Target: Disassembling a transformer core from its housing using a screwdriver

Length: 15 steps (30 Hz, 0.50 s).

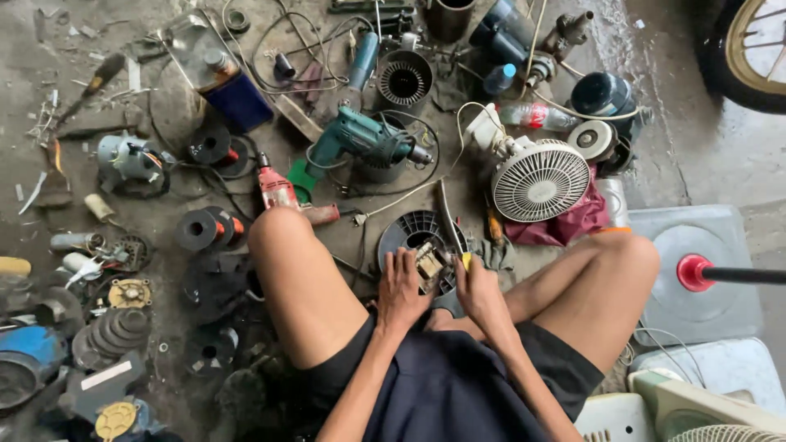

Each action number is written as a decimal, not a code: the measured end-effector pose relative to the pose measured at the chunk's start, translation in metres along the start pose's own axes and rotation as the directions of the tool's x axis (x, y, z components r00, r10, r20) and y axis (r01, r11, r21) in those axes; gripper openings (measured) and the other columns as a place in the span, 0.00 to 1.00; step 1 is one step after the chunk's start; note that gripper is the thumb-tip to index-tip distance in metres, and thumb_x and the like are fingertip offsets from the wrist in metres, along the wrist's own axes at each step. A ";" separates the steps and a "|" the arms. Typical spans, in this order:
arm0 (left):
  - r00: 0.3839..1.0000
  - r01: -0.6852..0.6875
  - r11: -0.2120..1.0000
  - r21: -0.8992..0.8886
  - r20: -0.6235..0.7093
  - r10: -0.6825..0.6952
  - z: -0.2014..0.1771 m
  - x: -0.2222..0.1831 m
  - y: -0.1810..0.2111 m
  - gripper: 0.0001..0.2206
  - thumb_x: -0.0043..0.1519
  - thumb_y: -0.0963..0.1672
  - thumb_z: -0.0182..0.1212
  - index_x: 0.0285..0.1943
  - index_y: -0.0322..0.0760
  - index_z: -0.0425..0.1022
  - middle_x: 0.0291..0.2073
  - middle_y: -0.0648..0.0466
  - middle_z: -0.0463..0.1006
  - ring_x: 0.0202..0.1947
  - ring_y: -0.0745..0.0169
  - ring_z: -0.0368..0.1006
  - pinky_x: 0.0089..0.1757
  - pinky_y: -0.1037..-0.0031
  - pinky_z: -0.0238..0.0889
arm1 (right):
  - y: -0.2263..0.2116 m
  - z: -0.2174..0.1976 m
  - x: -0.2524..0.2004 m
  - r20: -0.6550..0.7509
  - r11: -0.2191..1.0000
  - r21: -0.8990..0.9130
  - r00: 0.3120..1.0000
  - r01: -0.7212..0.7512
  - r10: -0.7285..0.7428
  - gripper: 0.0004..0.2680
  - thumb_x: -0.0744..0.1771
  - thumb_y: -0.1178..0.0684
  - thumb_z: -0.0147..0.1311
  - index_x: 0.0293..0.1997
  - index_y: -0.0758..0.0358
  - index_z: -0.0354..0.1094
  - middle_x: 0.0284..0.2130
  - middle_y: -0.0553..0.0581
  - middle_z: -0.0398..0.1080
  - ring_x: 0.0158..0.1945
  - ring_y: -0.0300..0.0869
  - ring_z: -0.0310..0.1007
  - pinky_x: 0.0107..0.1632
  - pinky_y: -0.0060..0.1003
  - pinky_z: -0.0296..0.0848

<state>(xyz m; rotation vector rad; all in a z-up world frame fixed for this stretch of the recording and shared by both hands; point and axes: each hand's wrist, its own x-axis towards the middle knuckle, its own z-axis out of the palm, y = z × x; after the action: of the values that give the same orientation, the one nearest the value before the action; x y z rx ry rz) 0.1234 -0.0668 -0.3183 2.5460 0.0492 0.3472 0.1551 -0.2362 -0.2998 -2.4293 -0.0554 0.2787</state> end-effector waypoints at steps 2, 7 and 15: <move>1.000 -0.018 1.000 0.021 -0.002 0.018 -0.005 -0.001 0.001 0.27 0.56 0.50 0.70 0.54 0.26 0.67 0.44 0.42 0.70 0.41 0.43 0.66 0.40 0.58 0.67 | -0.014 -0.018 0.007 -0.014 0.998 0.048 0.999 0.039 -0.038 0.11 0.69 0.49 0.52 0.39 0.70 0.67 0.25 0.72 0.74 0.24 0.64 0.73 0.28 0.56 0.68; 0.999 0.032 0.999 0.005 0.037 -0.032 0.008 -0.001 -0.007 0.32 0.47 0.48 0.75 0.57 0.32 0.64 0.48 0.44 0.68 0.44 0.41 0.65 0.43 0.56 0.66 | -0.023 -0.075 -0.061 0.152 0.989 -0.028 0.978 -0.142 0.145 0.10 0.68 0.46 0.52 0.39 0.63 0.68 0.23 0.67 0.77 0.24 0.63 0.73 0.32 0.53 0.68; 0.998 0.015 0.999 0.051 0.066 -0.018 -0.009 -0.009 0.001 0.29 0.53 0.50 0.72 0.57 0.29 0.66 0.46 0.44 0.69 0.43 0.42 0.66 0.42 0.58 0.67 | -0.023 -0.033 -0.014 0.048 0.998 0.067 0.999 -0.015 0.012 0.11 0.69 0.46 0.50 0.41 0.65 0.66 0.25 0.69 0.76 0.26 0.64 0.73 0.31 0.55 0.68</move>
<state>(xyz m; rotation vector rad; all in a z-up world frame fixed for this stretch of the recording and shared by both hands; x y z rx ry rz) 0.1127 -0.0636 -0.3130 2.6033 0.0545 0.2572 0.1490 -0.2410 -0.2576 -2.3569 -0.0500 0.3398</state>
